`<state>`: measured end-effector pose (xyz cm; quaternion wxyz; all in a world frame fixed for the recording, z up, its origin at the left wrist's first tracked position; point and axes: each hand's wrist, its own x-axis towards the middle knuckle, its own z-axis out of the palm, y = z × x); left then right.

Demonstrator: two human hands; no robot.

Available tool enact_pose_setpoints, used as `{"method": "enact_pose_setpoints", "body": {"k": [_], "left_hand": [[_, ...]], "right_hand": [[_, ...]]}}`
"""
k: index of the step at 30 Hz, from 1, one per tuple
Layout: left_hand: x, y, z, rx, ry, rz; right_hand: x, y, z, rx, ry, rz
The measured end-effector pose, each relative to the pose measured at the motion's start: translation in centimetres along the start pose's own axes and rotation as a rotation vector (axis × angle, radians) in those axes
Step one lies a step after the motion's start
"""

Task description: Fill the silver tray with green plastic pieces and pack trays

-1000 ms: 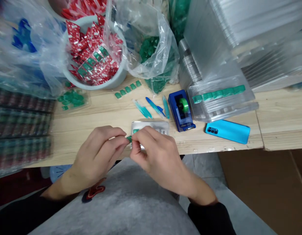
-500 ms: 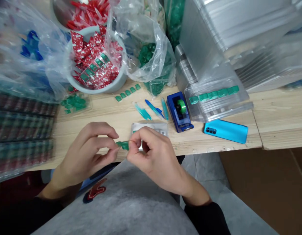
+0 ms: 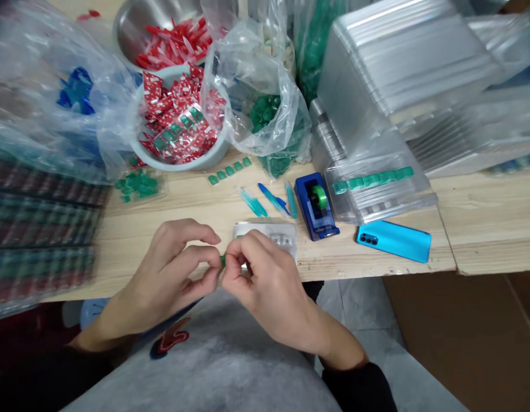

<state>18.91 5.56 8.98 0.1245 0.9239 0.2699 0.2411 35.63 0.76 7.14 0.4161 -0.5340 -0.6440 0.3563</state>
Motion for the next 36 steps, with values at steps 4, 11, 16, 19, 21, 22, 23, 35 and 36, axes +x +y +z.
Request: {"method": "enact_pose_setpoints", "body": {"k": [4, 11, 16, 19, 21, 22, 23, 35, 36], "left_hand": [[-0.4, -0.6, 0.0, -0.075, 0.007, 0.029], [-0.9, -1.5, -0.4, -0.242, -0.048, -0.037], [-1.1, -1.5, -0.1, -0.344, 0.002, -0.131], [-1.6, -1.7, 0.6, -0.456, 0.075, -0.15], [-2.0, -1.8, 1.1, -0.526, 0.134, -0.155], [-2.1, -1.9, 1.2, -0.539, 0.152, -0.155], [-2.1, -1.9, 1.3, -0.531, 0.162, -0.152], [-1.5, -0.6, 1.2, 0.153, 0.265, 0.02], [-1.4, -0.6, 1.3, 0.137, 0.267, 0.01]], "right_hand": [[0.0, 0.1, 0.2, 0.022, -0.03, 0.026], [0.2, 0.5, 0.7, 0.133, 0.009, 0.119], [0.3, 0.6, 0.9, 0.174, 0.061, 0.175], [0.5, 0.7, 1.1, 0.188, 0.102, 0.201], [0.7, 0.8, 1.3, 0.198, 0.124, 0.205], [0.8, 0.8, 1.3, 0.196, 0.129, 0.203], [0.9, 0.9, 1.3, 0.19, 0.128, 0.198], [1.2, -0.1, 1.6, 0.276, 0.124, 0.204], [1.2, -0.1, 1.6, 0.292, 0.123, 0.203]]}}
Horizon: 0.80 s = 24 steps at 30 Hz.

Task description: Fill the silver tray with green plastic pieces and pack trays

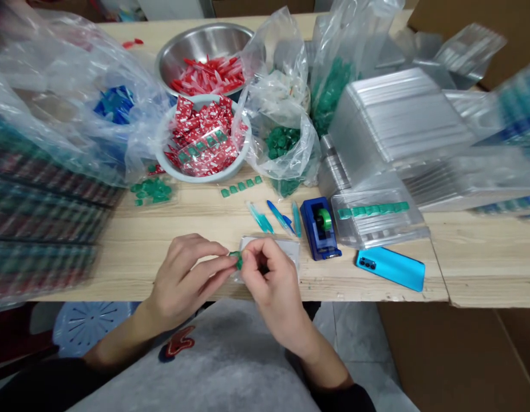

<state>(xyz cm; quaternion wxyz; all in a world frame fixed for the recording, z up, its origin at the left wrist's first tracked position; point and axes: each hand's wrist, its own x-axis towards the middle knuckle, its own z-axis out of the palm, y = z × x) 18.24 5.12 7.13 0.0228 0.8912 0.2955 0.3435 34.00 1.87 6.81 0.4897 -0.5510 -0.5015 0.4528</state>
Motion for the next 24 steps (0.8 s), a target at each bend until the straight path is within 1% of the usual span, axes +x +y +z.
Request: {"method": "enact_pose_setpoints", "body": {"k": [3, 8, 11, 13, 15, 18, 20, 22, 24], "left_hand": [[0.3, 0.2, 0.0, -0.105, -0.041, -0.04], [0.3, 0.2, -0.9, -0.33, -0.105, -0.087], [-0.4, -0.1, -1.2, -0.464, -0.134, -0.189], [-0.9, -0.4, -1.2, -0.582, -0.138, -0.294], [-1.2, -0.7, -1.1, -0.688, -0.142, -0.378], [-1.2, -0.8, -0.9, -0.762, -0.15, -0.422], [-1.1, -0.7, -1.0, -0.765, -0.144, -0.43], [-0.9, -0.6, -1.1, -0.759, -0.125, -0.438], [-0.8, -0.4, -1.2, -0.764, -0.118, -0.445]], "right_hand": [[-0.1, -0.1, 0.1, 0.027, 0.0, -0.007], [-0.3, 0.0, 0.2, 0.025, 0.002, -0.005], [-0.4, 0.3, -0.1, 0.005, 0.013, -0.023], [-0.4, 0.4, -0.6, -0.024, -0.031, -0.049], [-0.4, 0.5, -1.3, -0.044, -0.084, -0.116], [-0.3, 0.1, -2.3, -0.095, -0.143, -0.276], [-0.2, -0.2, -2.6, -0.132, -0.218, -0.342], [0.0, -0.5, -2.6, -0.133, -0.299, -0.326], [0.1, -0.5, -2.6, -0.092, -0.338, -0.274]]}}
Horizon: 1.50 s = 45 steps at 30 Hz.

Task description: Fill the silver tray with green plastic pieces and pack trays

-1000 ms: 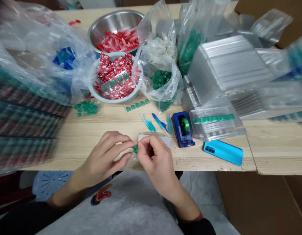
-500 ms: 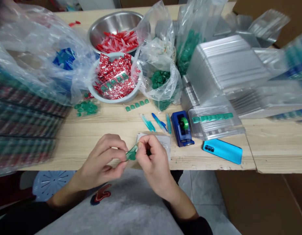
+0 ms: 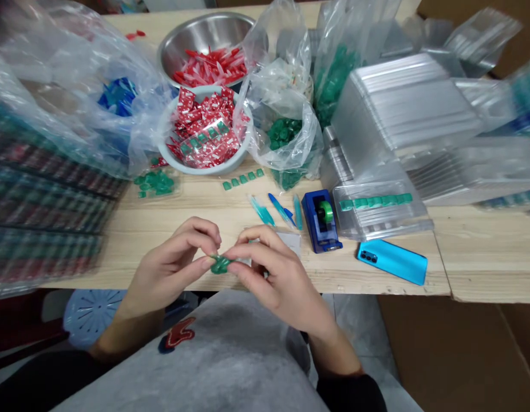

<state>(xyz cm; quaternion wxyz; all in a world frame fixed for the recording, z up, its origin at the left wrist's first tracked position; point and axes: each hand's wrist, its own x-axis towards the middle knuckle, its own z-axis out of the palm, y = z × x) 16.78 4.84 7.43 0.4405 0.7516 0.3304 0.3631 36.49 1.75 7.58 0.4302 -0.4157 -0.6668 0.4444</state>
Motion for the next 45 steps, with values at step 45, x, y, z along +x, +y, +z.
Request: {"method": "enact_pose_setpoints", "body": {"k": [45], "left_hand": [[1.4, -1.9, 2.0, -1.043, 0.018, -0.665]], "right_hand": [[-0.5, 1.7, 1.8, -0.011, 0.331, 0.041]]}}
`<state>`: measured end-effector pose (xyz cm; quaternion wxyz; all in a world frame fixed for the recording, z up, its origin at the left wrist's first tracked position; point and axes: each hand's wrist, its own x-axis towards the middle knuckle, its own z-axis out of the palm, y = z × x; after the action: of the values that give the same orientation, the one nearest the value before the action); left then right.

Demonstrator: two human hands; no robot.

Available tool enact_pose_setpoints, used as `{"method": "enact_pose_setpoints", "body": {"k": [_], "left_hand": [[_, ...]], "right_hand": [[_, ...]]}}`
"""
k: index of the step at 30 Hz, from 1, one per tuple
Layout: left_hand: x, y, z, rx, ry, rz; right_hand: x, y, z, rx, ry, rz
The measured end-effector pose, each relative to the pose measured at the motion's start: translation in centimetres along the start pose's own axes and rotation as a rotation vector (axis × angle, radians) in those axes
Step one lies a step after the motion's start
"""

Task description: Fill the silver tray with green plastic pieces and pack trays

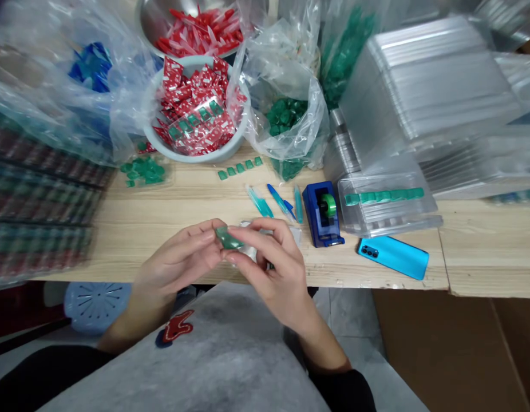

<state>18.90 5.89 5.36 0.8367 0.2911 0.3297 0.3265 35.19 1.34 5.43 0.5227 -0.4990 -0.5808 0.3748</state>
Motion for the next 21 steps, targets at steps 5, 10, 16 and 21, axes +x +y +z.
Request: {"method": "enact_pose_setpoints", "body": {"k": [5, 10, 16, 21], "left_hand": [[1.2, -2.3, -1.5, 0.255, 0.105, 0.098], [1.7, -4.6, -4.6, 0.675, 0.376, 0.342], [0.5, -6.8, -6.7, 1.457, 0.255, 0.671], [1.2, -8.6, -6.5, 1.611, 0.202, 0.736]], "right_hand": [[-0.1, 2.6, -1.0, -0.195, -0.088, -0.031], [-1.2, 7.3, -2.5, -0.288, -0.136, 0.156], [-1.3, 9.5, -2.7, -0.362, -0.234, 0.164], [-0.7, 9.3, -2.4, -0.523, -0.355, 0.09]]}}
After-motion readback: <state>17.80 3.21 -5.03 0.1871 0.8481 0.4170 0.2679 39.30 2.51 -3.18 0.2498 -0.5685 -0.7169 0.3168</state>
